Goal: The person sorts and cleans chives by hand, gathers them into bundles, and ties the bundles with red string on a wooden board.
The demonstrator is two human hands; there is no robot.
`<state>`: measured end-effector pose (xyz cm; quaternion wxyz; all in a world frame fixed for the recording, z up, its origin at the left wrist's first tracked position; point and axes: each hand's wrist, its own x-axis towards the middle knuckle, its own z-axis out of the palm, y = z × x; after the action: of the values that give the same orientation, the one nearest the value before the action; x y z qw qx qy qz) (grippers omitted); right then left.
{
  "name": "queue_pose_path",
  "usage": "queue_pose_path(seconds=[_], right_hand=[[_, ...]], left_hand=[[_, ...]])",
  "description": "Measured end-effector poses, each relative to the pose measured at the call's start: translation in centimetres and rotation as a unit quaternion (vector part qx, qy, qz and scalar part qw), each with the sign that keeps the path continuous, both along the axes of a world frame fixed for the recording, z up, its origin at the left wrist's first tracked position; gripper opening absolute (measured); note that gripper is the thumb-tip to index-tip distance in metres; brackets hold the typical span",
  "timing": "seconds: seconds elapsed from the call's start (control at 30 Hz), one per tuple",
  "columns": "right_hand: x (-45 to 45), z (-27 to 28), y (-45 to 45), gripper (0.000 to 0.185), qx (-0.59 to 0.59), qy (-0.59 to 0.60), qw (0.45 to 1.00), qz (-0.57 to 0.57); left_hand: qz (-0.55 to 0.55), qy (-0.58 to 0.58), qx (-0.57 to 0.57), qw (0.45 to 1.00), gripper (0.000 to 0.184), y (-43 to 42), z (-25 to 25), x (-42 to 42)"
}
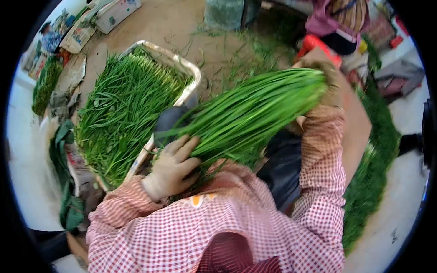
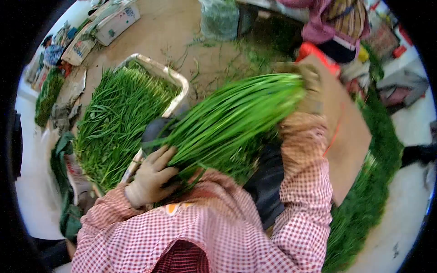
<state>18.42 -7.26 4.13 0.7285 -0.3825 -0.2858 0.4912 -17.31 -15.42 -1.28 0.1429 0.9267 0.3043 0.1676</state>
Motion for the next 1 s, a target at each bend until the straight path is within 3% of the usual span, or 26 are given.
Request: queue_pose_path(seconds=[0.07,0.13,0.17,0.2,0.23,0.27,0.3,0.37,0.43,0.5,0.53,0.57,0.6,0.63,0.67,0.73,0.77,0.8,0.83,0.87,0.9,0.93,0.97,1.0], right_hand=[[0.1,6.3,0.2,0.028,0.088,0.13,0.987,-0.032],[3.3,5.5,2.5,0.026,0.079,0.045,0.988,-0.122],[4.8,2.6,5.0,0.023,0.061,-0.106,0.984,-0.133],[6.2,-1.1,7.5,0.022,0.006,-0.338,0.927,-0.16],[7.3,-4.7,9.8,0.021,-0.035,-0.503,0.846,-0.17],[8.1,-7.2,11.5,0.021,-0.028,-0.526,0.835,-0.157],[6.7,-6.1,12.3,0.022,-0.004,-0.476,0.869,-0.132],[2.3,-1.7,10.7,0.025,0.017,-0.368,0.919,-0.142],[-0.8,2.7,10.3,0.028,0.078,-0.178,0.961,-0.196],[0.4,4.0,10.2,0.018,0.122,-0.146,0.97,-0.15],[-0.1,3.9,9.2,0.014,0.125,-0.226,0.946,-0.195],[4.4,0.5,12.1,0.027,0.054,-0.341,0.938,-0.018],[2.2,-1.2,10.7,0.028,0.006,-0.57,0.821,-0.039],[-0.4,-2.7,9.4,0.03,-0.025,-0.758,0.648,-0.078],[-1.5,-3.4,8.3,0.03,-0.029,-0.76,0.645,-0.08],[-2.6,-4.2,8.5,0.036,-0.085,-0.508,0.852,-0.098],[-0.3,-4.2,9.2,0.036,-0.113,-0.276,0.954,0.041],[0.3,-3.1,9.4,0.035,-0.184,-0.024,0.975,0.119],[-0.5,-4.4,8.9,0.036,-0.019,-0.164,0.984,-0.061],[-2.0,-4.1,7.6,0.038,0.145,-0.291,0.915,-0.238],[-2.2,-2.6,5.5,0.038,0.076,-0.357,0.901,-0.236],[-3.6,-0.2,2.1,0.038,0.077,-0.359,0.898,-0.242],[-6.1,2.2,-1.8,0.035,0.118,-0.643,0.708,-0.269],[-7.8,1.1,-2.8,0.033,0.143,-0.63,0.71,-0.28]], left_hand=[[0.053,0.006,-0.06,0.997,0.042,0.5,1.9,-1.0],[0.104,0.066,-0.108,0.986,0.053,1.3,3.8,-2.2],[0.159,0.11,-0.161,0.968,0.059,1.6,5.0,-2.3],[0.189,0.162,-0.04,0.968,0.059,1.3,4.1,-2.5],[0.175,0.161,-0.069,0.969,0.055,1.2,4.6,-2.6],[0.165,0.154,-0.095,0.97,0.051,1.6,5.3,-2.6],[0.175,0.146,-0.099,0.969,0.051,2.1,5.5,-2.4],[-0.003,0.025,-0.171,0.985,0.042,1.7,5.8,-2.5],[-0.078,0.014,-0.265,0.961,0.034,1.7,4.7,-2.4],[-0.113,-0.014,-0.291,0.95,0.033,2.0,3.5,-1.8],[-0.13,-0.082,-0.313,0.937,0.032,2.2,3.2,-0.6],[-0.144,-0.152,-0.338,0.918,0.031,1.8,3.2,0.9],[-0.179,-0.157,-0.393,0.888,0.028,2.1,3.8,2.9],[-0.221,-0.209,-0.443,0.843,0.027,1.3,3.3,4.6],[-0.262,-0.263,-0.47,0.801,0.027,1.3,2.7,6.3],[-0.271,-0.248,-0.576,0.73,0.029,1.6,4.0,8.5],[-0.222,-0.262,-0.647,0.68,0.042,1.3,3.7,9.6],[-0.182,-0.302,-0.684,0.639,0.058,0.9,2.8,11.0],[-0.152,-0.297,-0.674,0.659,0.065,1.4,1.9,12.1],[-0.122,-0.291,-0.663,0.679,0.072,2.1,1.4,13.2],[-0.165,-0.368,-0.716,0.57,0.067,2.3,-0.1,14.7],[-0.155,-0.422,-0.753,0.481,0.064,2.4,0.4,15.2],[-0.147,-0.473,-0.779,0.385,0.062,2.6,0.9,15.8],[-0.175,-0.54,-0.748,0.344,0.07,2.8,1.2,16.7]])
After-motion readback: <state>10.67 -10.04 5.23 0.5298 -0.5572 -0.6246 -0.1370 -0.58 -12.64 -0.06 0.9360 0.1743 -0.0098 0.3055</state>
